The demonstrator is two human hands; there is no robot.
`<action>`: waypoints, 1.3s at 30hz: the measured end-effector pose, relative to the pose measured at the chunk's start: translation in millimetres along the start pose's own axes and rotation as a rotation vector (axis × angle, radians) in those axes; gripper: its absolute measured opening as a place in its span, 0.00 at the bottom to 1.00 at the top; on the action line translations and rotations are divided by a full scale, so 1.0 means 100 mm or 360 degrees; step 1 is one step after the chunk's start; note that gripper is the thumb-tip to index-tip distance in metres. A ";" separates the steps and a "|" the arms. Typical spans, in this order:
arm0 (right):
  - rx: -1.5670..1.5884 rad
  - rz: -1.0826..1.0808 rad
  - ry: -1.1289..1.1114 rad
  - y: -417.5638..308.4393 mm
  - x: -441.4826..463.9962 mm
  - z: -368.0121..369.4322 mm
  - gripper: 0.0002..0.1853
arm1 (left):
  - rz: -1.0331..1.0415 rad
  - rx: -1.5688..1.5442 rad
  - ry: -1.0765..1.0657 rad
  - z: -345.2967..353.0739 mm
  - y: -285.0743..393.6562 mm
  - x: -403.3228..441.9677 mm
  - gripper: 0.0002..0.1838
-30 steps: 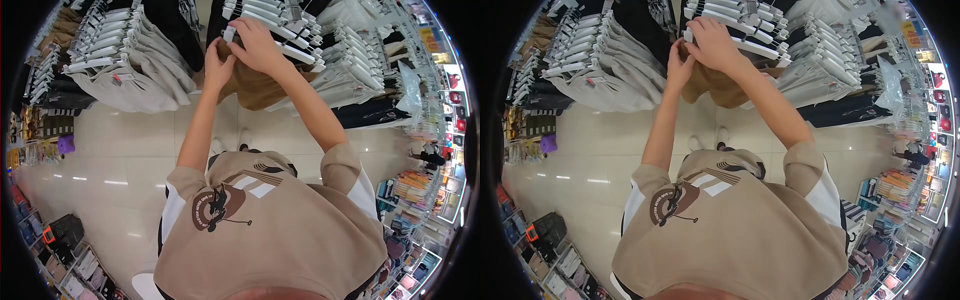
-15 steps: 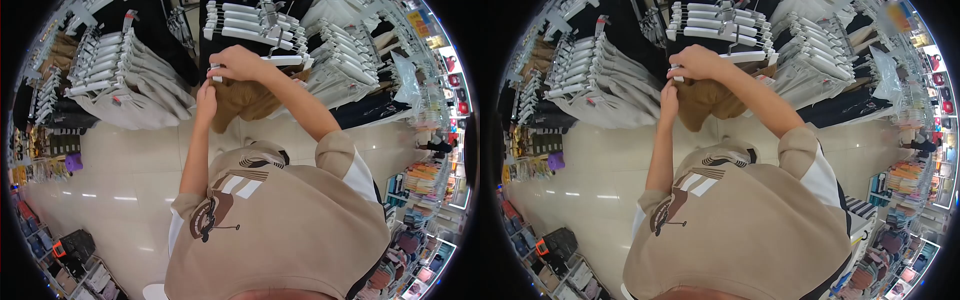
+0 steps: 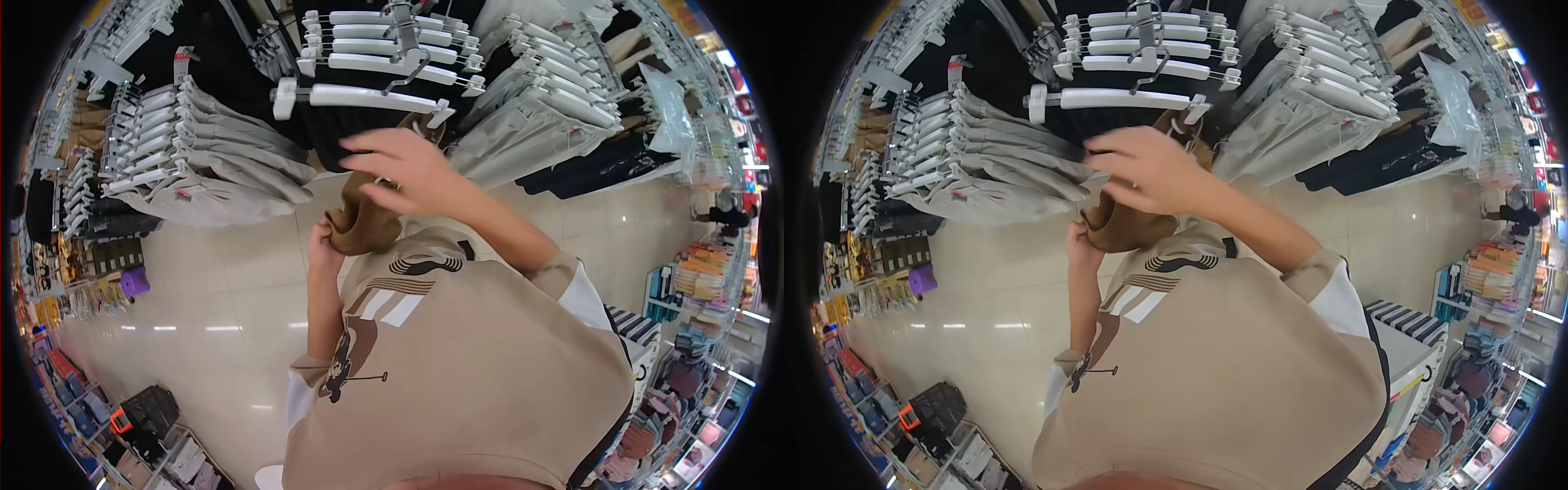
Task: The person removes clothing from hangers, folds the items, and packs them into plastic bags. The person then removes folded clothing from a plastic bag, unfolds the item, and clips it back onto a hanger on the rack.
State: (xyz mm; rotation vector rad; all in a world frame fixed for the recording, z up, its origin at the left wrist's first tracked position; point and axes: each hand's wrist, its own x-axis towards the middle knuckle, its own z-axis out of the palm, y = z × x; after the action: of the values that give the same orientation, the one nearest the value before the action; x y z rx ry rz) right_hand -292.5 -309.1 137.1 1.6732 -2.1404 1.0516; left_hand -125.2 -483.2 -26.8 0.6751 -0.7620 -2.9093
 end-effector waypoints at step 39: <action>-0.0290 0.0964 -0.0494 1.06 -0.70 -0.89 0.21 | -0.0002 0.0486 -0.0048 0.08 0.32 -0.78 0.17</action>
State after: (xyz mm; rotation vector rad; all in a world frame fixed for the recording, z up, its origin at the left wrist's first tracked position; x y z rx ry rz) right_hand -388.4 -188.9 118.9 1.1871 -2.9516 0.7136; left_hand -59.7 -495.3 25.8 0.6536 -1.2251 -2.8367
